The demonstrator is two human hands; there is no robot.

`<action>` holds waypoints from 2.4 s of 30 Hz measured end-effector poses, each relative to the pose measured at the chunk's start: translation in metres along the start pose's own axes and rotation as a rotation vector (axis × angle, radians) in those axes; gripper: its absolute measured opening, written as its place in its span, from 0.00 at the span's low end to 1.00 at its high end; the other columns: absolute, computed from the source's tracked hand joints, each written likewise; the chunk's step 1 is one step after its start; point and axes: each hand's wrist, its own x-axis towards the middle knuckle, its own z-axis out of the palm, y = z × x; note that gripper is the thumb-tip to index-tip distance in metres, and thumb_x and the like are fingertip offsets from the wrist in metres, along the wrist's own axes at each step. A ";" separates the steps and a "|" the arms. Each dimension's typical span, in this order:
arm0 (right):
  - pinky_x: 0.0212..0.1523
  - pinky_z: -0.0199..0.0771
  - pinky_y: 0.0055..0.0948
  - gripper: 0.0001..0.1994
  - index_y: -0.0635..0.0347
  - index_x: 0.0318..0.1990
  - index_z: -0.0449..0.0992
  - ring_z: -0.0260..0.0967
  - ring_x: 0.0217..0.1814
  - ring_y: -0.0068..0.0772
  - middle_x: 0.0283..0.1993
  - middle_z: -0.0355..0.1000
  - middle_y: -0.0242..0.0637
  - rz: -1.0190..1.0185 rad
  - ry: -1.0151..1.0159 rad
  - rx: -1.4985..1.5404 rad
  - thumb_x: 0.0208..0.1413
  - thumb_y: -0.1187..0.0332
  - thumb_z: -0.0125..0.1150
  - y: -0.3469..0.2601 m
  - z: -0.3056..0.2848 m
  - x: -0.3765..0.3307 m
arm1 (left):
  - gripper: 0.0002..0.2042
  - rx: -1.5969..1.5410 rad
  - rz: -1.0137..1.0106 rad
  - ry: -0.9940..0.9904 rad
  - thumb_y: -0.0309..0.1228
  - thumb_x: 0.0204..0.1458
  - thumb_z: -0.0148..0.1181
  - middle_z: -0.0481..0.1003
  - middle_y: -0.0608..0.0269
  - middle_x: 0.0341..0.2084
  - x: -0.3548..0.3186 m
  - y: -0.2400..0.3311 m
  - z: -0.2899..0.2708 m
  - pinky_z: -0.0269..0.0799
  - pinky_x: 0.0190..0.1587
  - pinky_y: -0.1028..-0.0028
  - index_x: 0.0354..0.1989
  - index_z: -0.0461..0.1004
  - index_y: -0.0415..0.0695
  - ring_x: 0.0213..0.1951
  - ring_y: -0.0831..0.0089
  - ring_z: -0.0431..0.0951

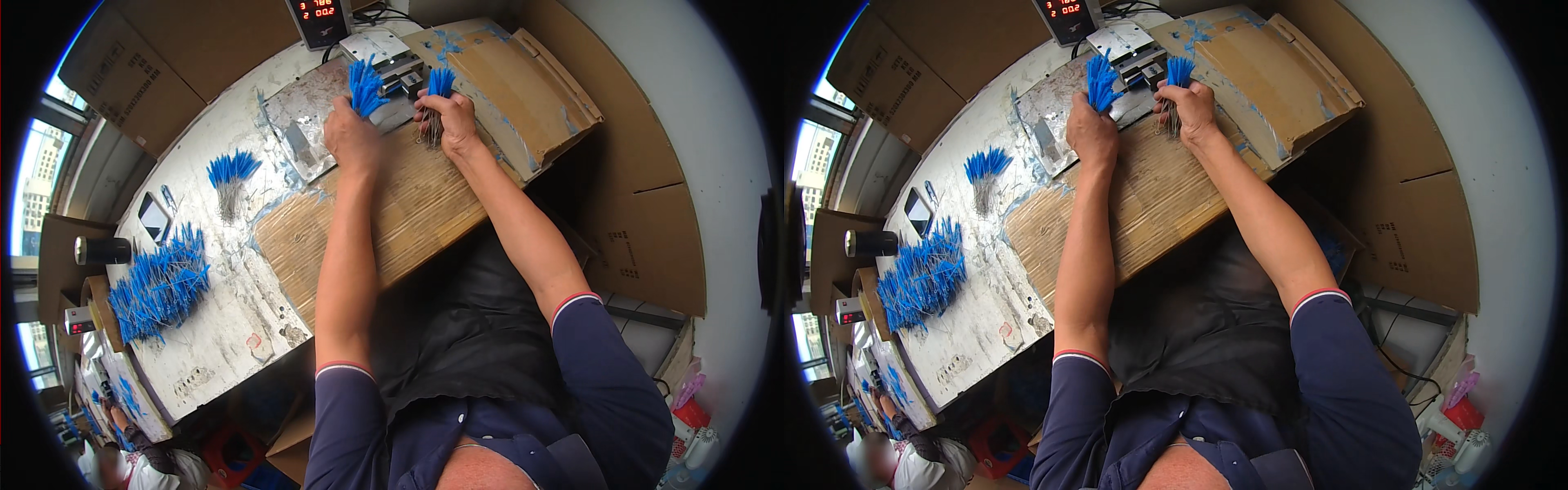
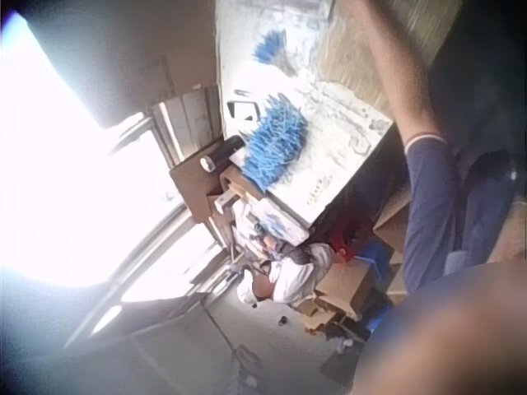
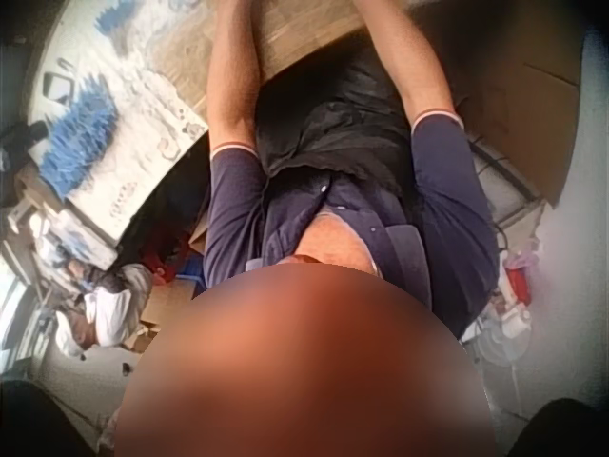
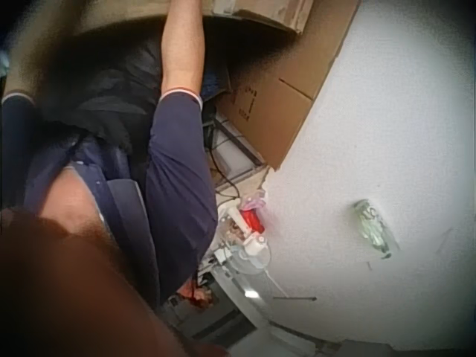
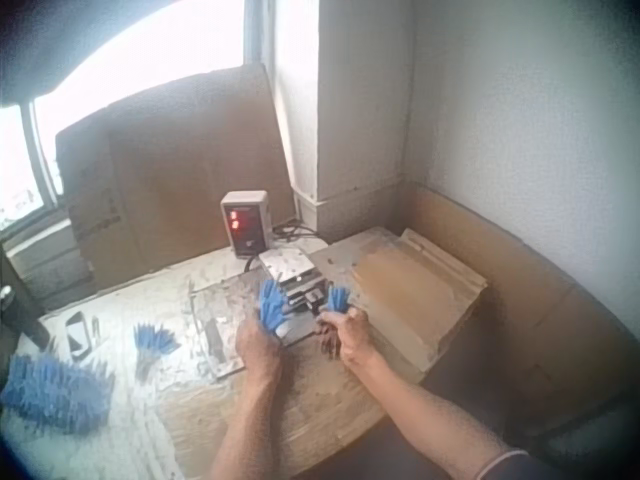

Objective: Bundling and processing blue fiber bundles using a counting and bundling machine.

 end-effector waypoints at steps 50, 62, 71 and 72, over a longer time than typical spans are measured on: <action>0.15 0.63 0.18 0.07 0.65 0.36 0.77 0.72 0.21 0.22 0.27 0.75 0.36 -0.044 -0.036 -0.206 0.49 0.76 0.67 0.005 0.003 0.012 | 0.12 0.031 0.039 0.066 0.22 0.46 0.60 0.76 0.44 0.31 0.001 0.001 0.000 0.68 0.45 0.51 0.41 0.73 0.40 0.38 0.44 0.76; 0.16 0.63 0.17 0.10 0.66 0.42 0.74 0.71 0.22 0.21 0.31 0.77 0.39 -0.039 -0.226 -0.147 0.53 0.78 0.67 -0.003 -0.014 0.009 | 0.11 0.033 0.016 -0.079 0.20 0.48 0.57 0.78 0.48 0.33 -0.002 0.011 -0.004 0.70 0.45 0.54 0.40 0.76 0.42 0.40 0.49 0.77; 0.15 0.61 0.16 0.08 0.62 0.36 0.76 0.69 0.22 0.20 0.29 0.75 0.33 -0.028 -0.148 -0.042 0.52 0.76 0.70 -0.003 -0.008 0.006 | 0.13 0.101 0.185 -0.099 0.22 0.46 0.58 0.80 0.46 0.34 -0.002 0.008 -0.002 0.72 0.44 0.54 0.42 0.77 0.42 0.40 0.48 0.79; 0.15 0.61 0.16 0.08 0.62 0.36 0.76 0.69 0.22 0.20 0.29 0.75 0.33 -0.029 -0.148 -0.043 0.52 0.76 0.70 -0.002 -0.007 0.005 | 0.13 0.116 0.164 -0.120 0.22 0.46 0.58 0.80 0.46 0.34 -0.001 0.010 -0.003 0.73 0.44 0.53 0.42 0.77 0.42 0.40 0.48 0.79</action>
